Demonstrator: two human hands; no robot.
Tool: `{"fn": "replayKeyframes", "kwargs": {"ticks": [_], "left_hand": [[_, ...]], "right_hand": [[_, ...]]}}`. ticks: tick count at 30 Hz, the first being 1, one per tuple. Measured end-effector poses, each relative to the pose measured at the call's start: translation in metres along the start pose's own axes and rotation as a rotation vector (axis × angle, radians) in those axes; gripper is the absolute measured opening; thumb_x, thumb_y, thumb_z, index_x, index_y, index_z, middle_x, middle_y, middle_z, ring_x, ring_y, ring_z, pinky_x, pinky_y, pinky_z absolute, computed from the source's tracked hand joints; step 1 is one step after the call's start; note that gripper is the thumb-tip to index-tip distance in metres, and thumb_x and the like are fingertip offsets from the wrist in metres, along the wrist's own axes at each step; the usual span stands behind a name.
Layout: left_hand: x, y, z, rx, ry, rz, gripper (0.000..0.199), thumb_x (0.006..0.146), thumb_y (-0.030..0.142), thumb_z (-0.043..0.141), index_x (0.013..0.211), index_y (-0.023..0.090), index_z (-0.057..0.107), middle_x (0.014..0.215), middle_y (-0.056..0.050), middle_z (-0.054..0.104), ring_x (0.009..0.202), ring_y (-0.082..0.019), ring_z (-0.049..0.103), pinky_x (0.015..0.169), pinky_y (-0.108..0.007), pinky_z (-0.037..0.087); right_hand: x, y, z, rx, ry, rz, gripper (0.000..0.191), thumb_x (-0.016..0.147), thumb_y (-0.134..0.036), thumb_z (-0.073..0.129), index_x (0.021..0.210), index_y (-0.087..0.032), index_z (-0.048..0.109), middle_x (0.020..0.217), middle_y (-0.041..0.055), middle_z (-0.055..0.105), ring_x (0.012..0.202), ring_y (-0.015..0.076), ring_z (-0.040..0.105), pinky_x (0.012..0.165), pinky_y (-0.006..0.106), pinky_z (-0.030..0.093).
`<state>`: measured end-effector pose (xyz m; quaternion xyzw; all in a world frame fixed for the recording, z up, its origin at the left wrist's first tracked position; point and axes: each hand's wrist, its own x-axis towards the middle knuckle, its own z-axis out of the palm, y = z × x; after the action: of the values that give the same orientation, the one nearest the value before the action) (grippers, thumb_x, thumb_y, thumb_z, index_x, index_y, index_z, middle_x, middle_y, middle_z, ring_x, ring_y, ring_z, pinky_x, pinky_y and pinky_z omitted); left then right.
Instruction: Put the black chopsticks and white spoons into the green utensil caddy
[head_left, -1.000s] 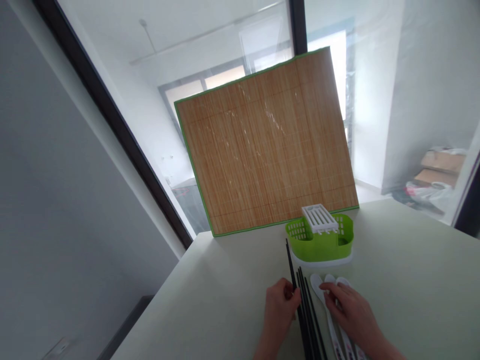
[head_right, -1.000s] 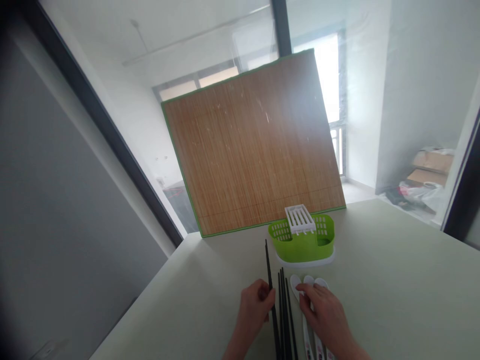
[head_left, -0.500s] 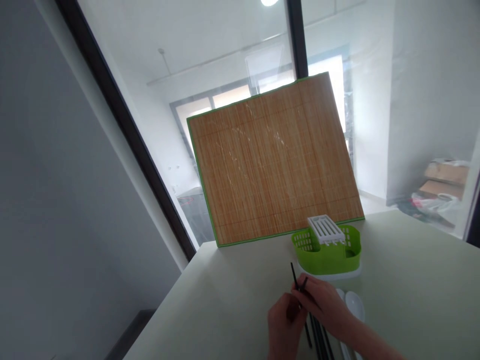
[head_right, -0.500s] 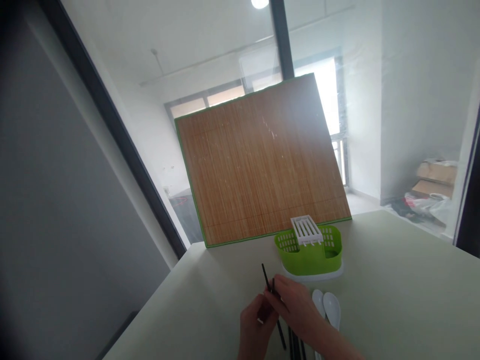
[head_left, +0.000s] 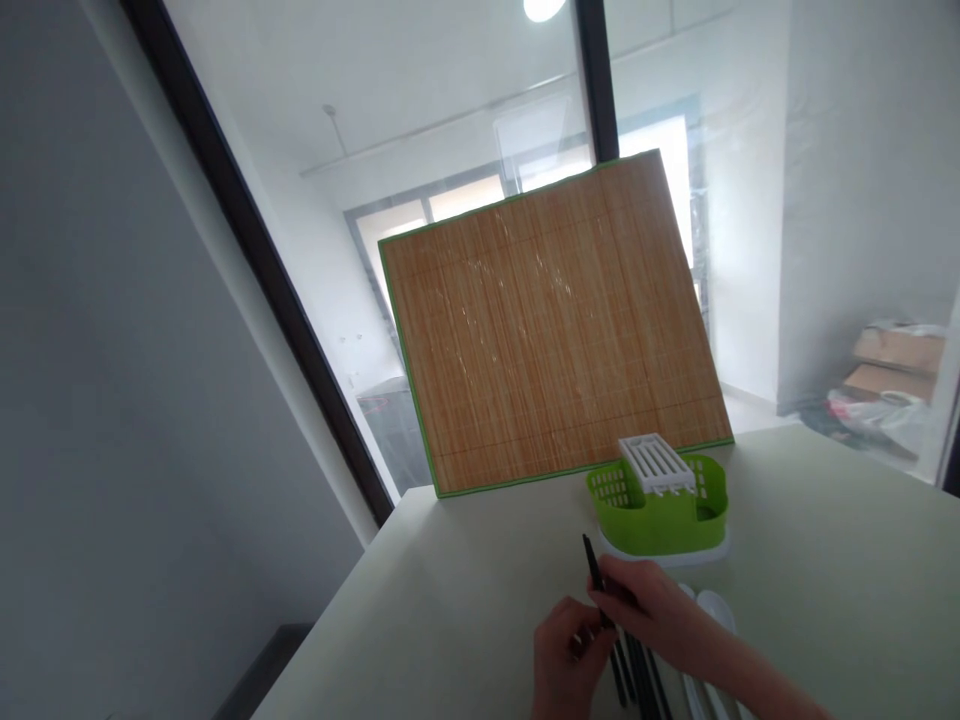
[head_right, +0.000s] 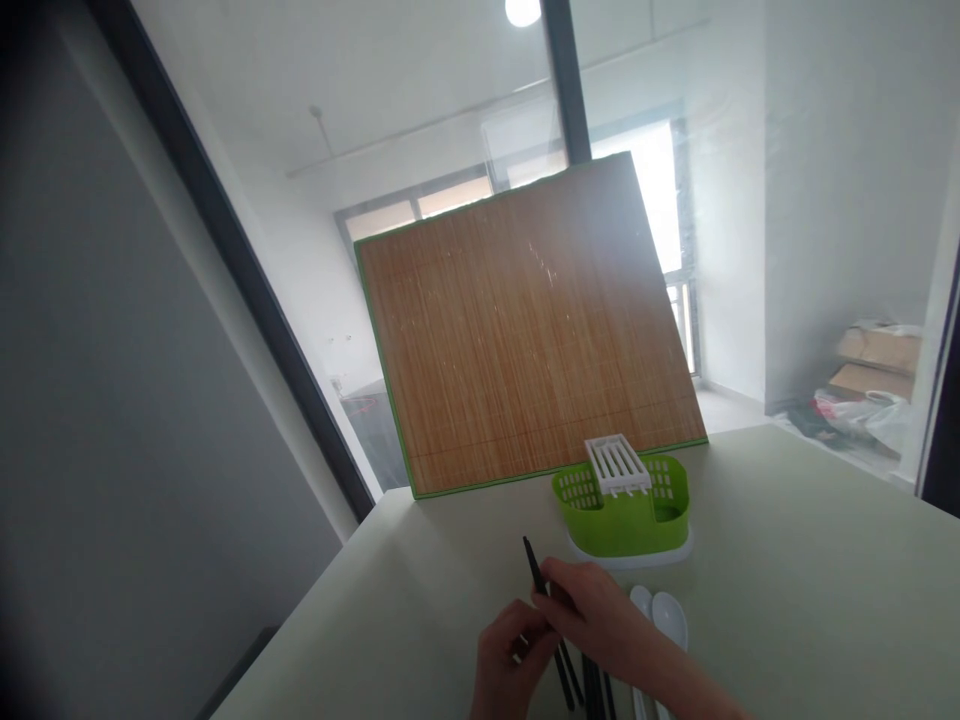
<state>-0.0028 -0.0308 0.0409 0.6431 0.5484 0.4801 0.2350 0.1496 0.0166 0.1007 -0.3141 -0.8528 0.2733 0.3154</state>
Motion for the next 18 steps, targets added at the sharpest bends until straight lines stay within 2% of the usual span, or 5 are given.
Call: {"fn": "replayKeyframes", "kwargs": {"ticks": [5, 12, 18], "left_hand": [[-0.002, -0.006, 0.001, -0.041, -0.012, -0.009, 0.016, 0.074, 0.032, 0.058, 0.075, 0.018, 0.065, 0.067, -0.001, 0.054, 0.060, -0.009, 0.050, 0.051, -0.017, 0.042], [0.002, 0.003, 0.000, -0.270, -0.064, -0.076, 0.019, 0.072, 0.034, 0.061, 0.074, 0.015, 0.066, 0.074, -0.002, 0.049, 0.059, -0.010, 0.051, 0.039, -0.017, 0.046], [0.004, 0.015, -0.002, -0.310, -0.116, -0.124, 0.017, 0.072, 0.031, 0.063, 0.074, 0.015, 0.066, 0.069, -0.001, 0.056, 0.057, -0.010, 0.054, 0.046, -0.019, 0.050]], "right_hand": [[-0.002, 0.004, 0.005, 0.047, 0.020, 0.009, 0.021, 0.088, -0.032, 0.044, 0.071, -0.020, 0.047, 0.066, -0.0033, 0.057, 0.058, 0.0099, 0.047, 0.056, 0.021, 0.035], [-0.013, 0.005, 0.004, 0.090, 0.011, 0.030, 0.023, 0.088, -0.035, 0.043, 0.075, -0.019, 0.052, 0.064, -0.0035, 0.056, 0.056, 0.0094, 0.044, 0.051, 0.020, 0.033], [-0.019, 0.005, 0.001, 0.071, 0.013, 0.012, 0.017, 0.087, -0.033, 0.045, 0.079, -0.020, 0.054, 0.066, -0.0038, 0.057, 0.058, 0.0098, 0.048, 0.053, 0.020, 0.035]]}}
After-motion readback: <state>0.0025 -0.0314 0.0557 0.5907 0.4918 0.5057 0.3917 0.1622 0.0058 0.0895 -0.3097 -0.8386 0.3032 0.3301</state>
